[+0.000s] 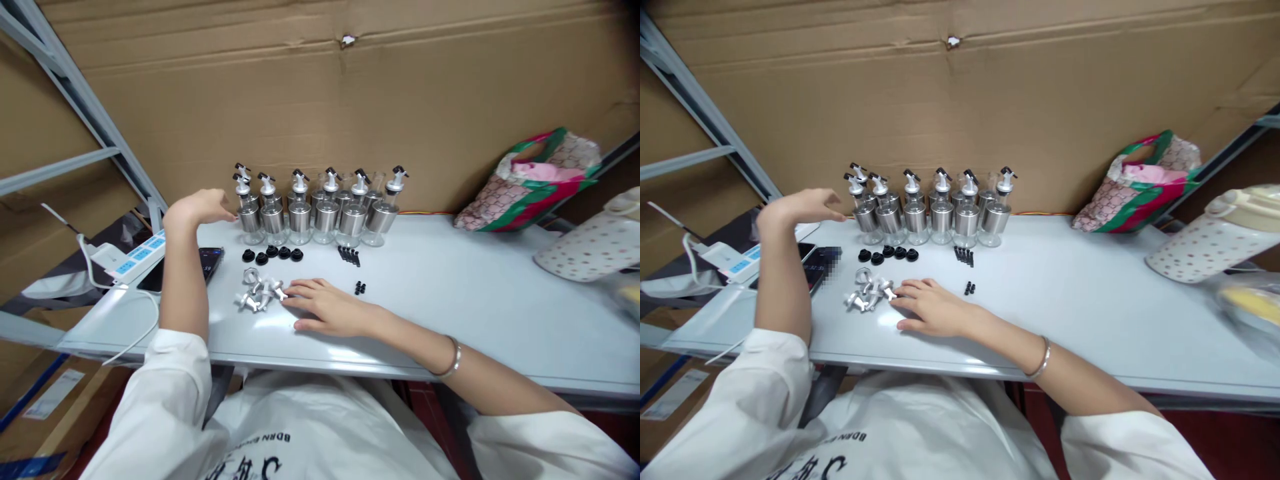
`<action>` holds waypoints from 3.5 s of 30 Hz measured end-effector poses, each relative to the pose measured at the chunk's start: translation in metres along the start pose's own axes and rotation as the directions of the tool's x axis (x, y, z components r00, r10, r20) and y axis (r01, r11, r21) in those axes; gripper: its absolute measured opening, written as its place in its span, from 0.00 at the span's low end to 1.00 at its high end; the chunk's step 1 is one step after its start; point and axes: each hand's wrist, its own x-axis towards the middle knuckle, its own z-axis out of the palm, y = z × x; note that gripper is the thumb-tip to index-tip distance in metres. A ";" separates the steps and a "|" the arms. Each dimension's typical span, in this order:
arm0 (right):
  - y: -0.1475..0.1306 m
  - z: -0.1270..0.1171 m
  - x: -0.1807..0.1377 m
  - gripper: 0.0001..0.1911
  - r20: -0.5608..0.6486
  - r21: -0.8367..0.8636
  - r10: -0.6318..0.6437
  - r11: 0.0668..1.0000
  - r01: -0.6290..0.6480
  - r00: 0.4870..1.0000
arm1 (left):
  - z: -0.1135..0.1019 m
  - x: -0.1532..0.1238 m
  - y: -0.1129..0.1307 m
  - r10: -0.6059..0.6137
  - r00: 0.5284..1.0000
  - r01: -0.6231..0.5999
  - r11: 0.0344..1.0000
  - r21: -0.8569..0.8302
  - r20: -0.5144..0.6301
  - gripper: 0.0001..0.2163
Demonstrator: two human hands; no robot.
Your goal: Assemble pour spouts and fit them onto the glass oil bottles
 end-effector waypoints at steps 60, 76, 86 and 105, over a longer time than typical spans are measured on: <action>0.082 -0.065 -0.054 0.08 0.153 0.156 0.505 0.836 -0.526 0.849 | 0.171 -0.114 0.086 0.795 0.606 -0.770 0.589 -0.246 0.009 0.13; 0.085 -0.050 -0.048 0.12 0.047 0.092 0.414 0.904 -0.417 0.909 | 0.171 -0.116 0.089 0.805 0.590 -0.766 0.582 -0.273 0.060 0.13; 0.063 -0.055 -0.039 0.11 -0.024 0.177 0.430 0.890 -0.419 0.903 | 0.169 -0.113 0.090 0.779 0.618 -0.746 0.623 -0.235 0.106 0.11; 0.046 -0.051 -0.029 0.15 0.031 0.795 0.442 0.533 -0.291 0.896 | 0.178 -0.112 0.088 0.769 0.626 -0.726 0.634 -0.266 0.127 0.12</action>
